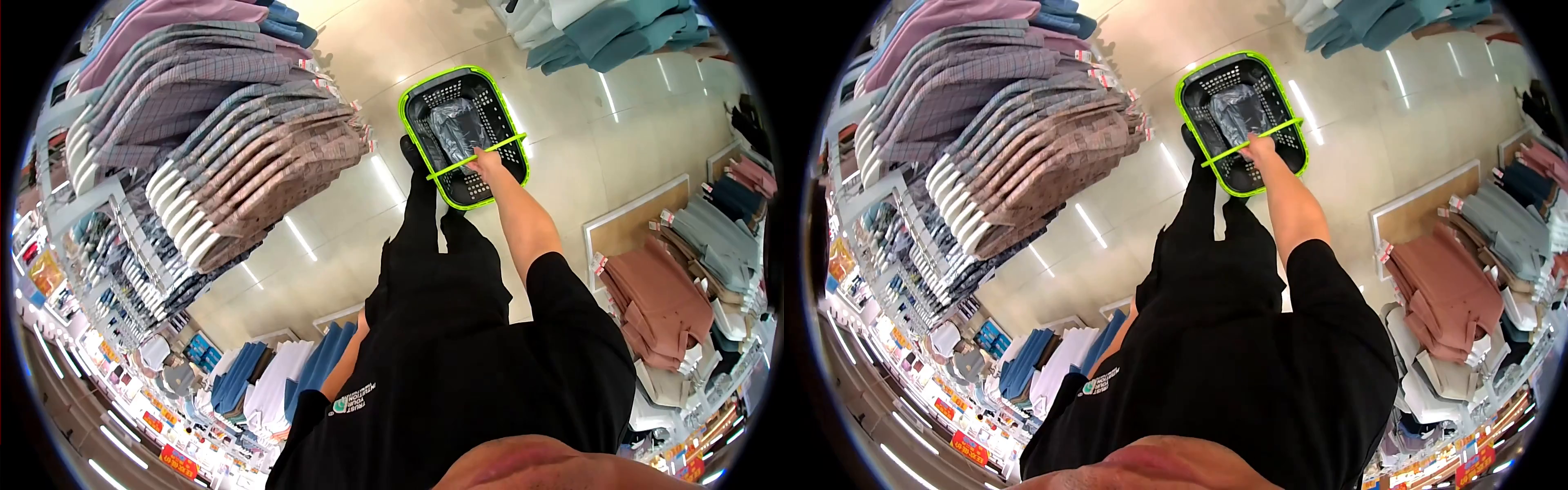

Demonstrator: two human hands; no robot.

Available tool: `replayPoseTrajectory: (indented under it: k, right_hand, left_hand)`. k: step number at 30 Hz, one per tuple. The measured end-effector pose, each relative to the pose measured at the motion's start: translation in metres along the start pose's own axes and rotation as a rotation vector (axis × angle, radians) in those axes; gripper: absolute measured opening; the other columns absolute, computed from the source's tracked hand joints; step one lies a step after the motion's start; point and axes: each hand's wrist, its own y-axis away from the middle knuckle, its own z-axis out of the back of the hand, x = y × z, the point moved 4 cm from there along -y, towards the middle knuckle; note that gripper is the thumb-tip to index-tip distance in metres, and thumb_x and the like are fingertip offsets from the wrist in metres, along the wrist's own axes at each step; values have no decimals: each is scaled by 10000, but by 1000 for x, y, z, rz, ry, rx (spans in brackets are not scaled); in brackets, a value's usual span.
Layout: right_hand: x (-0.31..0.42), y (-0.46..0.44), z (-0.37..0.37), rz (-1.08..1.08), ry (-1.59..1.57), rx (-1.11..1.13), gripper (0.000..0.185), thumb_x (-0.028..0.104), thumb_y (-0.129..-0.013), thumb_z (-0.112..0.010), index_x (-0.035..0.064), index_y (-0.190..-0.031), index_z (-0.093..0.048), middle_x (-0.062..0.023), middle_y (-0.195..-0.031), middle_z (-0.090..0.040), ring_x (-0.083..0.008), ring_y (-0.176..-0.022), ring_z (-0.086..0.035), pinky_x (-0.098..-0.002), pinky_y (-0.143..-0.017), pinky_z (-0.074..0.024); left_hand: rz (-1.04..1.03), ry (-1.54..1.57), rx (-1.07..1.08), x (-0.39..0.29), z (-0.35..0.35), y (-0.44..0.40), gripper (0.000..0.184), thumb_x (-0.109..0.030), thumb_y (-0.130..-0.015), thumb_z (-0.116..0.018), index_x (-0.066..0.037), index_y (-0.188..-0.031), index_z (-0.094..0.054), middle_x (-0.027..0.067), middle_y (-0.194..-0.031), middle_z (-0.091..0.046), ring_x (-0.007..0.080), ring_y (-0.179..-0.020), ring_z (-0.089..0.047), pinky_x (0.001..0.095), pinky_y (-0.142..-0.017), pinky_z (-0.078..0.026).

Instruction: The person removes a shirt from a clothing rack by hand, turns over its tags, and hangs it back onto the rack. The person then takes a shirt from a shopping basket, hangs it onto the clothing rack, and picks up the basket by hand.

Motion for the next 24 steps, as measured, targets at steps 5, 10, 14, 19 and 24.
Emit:
replayPoseTrajectory:
  k: [5, 10, 14, 19, 24]
  right_hand:
    - [74, -21, -36, 20, -8, -9, 250, 170, -956, -592, -66, -1033, -557, -155, -924, -629, -245, -757, -666, -306, -651, -620]
    - [132, -43, -82, 2, -31, -9, 250, 168, -982, -543, -72, -1055, -546, -185, -977, -628, -279, -842, -663, -346, -756, -617]
    - [162, -26, -99, -15, -103, -24, 248, 140, -985, -527, -73, -1109, -510, -183, -1029, -621, -297, -883, -655, -370, -806, -613]
    - [144, -22, -70, -60, -24, 50, 209, 149, -1007, -477, 3, -1155, -495, -144, -1052, -656, -279, -937, -661, -396, -844, -567]
    - [87, -16, -42, -125, -68, 19, 147, 181, -1028, -448, 64, -1115, -464, -125, -1058, -645, -284, -989, -659, -412, -881, -537]
  left_hand:
    - [-78, 61, 16, -93, 49, -47, 324, -225, -880, -565, 5, -1095, -647, 216, -1021, -688, 335, -946, -671, 406, -799, -515]
    - [-66, 109, 33, -135, 79, -81, 329, -214, -883, -564, 24, -1096, -643, 215, -1008, -692, 312, -920, -675, 390, -786, -515]
    - [-235, 80, 63, -130, 80, -97, 338, -208, -894, -568, 42, -1110, -638, 180, -996, -703, 259, -866, -666, 370, -774, -516]
    - [28, 433, 106, -168, 83, -96, 365, -252, -910, -579, 42, -1118, -637, 126, -968, -706, 210, -847, -650, 341, -783, -513]
    - [349, 647, 118, -151, 39, -92, 401, -313, -958, -539, 32, -1139, -635, 112, -983, -697, 192, -877, -640, 317, -796, -504]
